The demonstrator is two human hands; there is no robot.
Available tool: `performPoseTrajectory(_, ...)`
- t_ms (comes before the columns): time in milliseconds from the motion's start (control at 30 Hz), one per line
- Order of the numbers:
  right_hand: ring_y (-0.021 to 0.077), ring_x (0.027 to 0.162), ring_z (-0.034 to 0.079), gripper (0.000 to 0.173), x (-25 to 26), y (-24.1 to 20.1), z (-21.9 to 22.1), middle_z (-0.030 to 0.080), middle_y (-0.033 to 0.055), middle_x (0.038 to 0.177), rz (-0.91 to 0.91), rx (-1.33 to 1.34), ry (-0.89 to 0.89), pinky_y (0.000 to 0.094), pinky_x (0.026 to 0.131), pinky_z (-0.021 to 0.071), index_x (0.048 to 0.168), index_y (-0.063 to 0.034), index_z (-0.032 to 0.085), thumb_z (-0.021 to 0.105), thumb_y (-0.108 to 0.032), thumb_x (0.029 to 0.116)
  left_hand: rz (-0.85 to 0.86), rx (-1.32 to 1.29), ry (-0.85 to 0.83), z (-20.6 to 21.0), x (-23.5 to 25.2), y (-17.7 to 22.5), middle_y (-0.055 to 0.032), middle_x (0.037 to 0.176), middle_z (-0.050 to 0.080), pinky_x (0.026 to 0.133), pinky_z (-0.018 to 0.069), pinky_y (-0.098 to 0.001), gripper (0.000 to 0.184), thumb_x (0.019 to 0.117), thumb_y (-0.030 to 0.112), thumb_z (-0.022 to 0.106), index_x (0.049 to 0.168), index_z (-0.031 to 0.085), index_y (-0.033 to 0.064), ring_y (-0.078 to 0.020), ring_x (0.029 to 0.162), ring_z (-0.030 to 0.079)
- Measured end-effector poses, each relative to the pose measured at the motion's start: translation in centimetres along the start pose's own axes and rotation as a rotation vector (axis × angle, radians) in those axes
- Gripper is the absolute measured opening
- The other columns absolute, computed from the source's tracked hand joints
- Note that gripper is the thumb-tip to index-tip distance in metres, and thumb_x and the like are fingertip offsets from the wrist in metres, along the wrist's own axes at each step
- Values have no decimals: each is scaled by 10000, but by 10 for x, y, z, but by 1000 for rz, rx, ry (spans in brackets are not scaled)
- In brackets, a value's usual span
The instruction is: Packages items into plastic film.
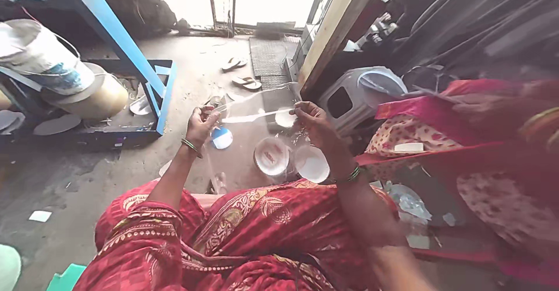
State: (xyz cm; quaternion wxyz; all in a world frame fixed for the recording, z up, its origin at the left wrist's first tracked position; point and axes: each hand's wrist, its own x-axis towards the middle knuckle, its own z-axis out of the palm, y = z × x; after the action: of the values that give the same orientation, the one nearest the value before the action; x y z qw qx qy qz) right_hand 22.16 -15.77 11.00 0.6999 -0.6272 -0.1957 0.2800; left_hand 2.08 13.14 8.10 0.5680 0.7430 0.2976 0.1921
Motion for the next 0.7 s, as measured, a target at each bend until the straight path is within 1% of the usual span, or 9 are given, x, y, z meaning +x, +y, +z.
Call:
performPoseTrajectory(33,95,706,644,200,-2,0,-1,706,47,1019,-19,-31,25,242,611,557,1235,-76,606,559,-120,1047,-6,2,-17,0,0,-1,-176,1175,649,853,550,-430,512,1000,320,668,1406,506,52,-232,951,650)
performPoseTrajectory(100,29,622,578,199,-11,-3,0,711,3,1015,-51,-118,44,173,528,486,1237,-148,636,552,-196,1064,-14,-37,-20,3,6,-3,-217,1221,636,925,542,-451,459,1008,231,661,1375,526,-9,-264,1023,657)
performPoseTrajectory(133,17,593,539,192,-14,-5,0,696,-11,997,-54,-129,49,164,506,458,1227,-165,644,549,-211,1066,-16,-50,-17,4,7,-3,-226,1227,636,944,539,-453,427,1016,207,646,1357,536,-26,-269,1041,658)
performPoseTrajectory(167,14,592,531,180,-12,-3,-1,682,-21,970,-57,-119,48,167,512,465,1209,-172,650,557,-216,1062,-12,-57,-14,4,8,-4,-224,1219,642,948,537,-451,400,1024,197,632,1341,546,-33,-267,1040,659)
performPoseTrajectory(300,43,644,557,142,4,7,-3,657,-34,892,-91,-28,72,220,597,517,1131,-136,672,566,-185,1049,38,-44,-1,3,3,-6,-206,1218,649,909,546,-469,408,1030,253,631,1348,550,11,-273,1008,666)
performPoseTrajectory(367,38,616,549,140,4,8,-1,653,-33,878,-106,-21,79,210,572,514,1124,-129,664,547,-162,1054,32,-24,6,3,-5,4,-201,1236,635,887,534,-461,419,1034,262,625,1370,533,31,-271,1001,646)
performPoseTrajectory(467,37,633,560,144,6,10,-2,656,-26,884,-141,-14,68,195,561,502,1119,-121,673,546,-136,1053,33,26,15,3,-9,17,-228,1263,629,884,529,-487,439,1028,236,634,1393,520,20,-317,1015,648)
performPoseTrajectory(567,22,611,526,159,7,15,0,653,-46,860,-156,-40,56,175,525,455,1096,-141,685,532,-134,1054,88,81,12,0,-10,12,-223,1283,618,860,526,-497,469,1008,231,656,1412,515,38,-331,1032,635)
performPoseTrajectory(700,35,621,552,158,6,11,4,637,-42,840,-158,-72,44,201,536,498,1099,-146,684,533,-170,1062,261,185,1,1,-2,10,-204,1421,559,1042,465,-522,542,968,256,699,1414,519,7,-339,1272,562)
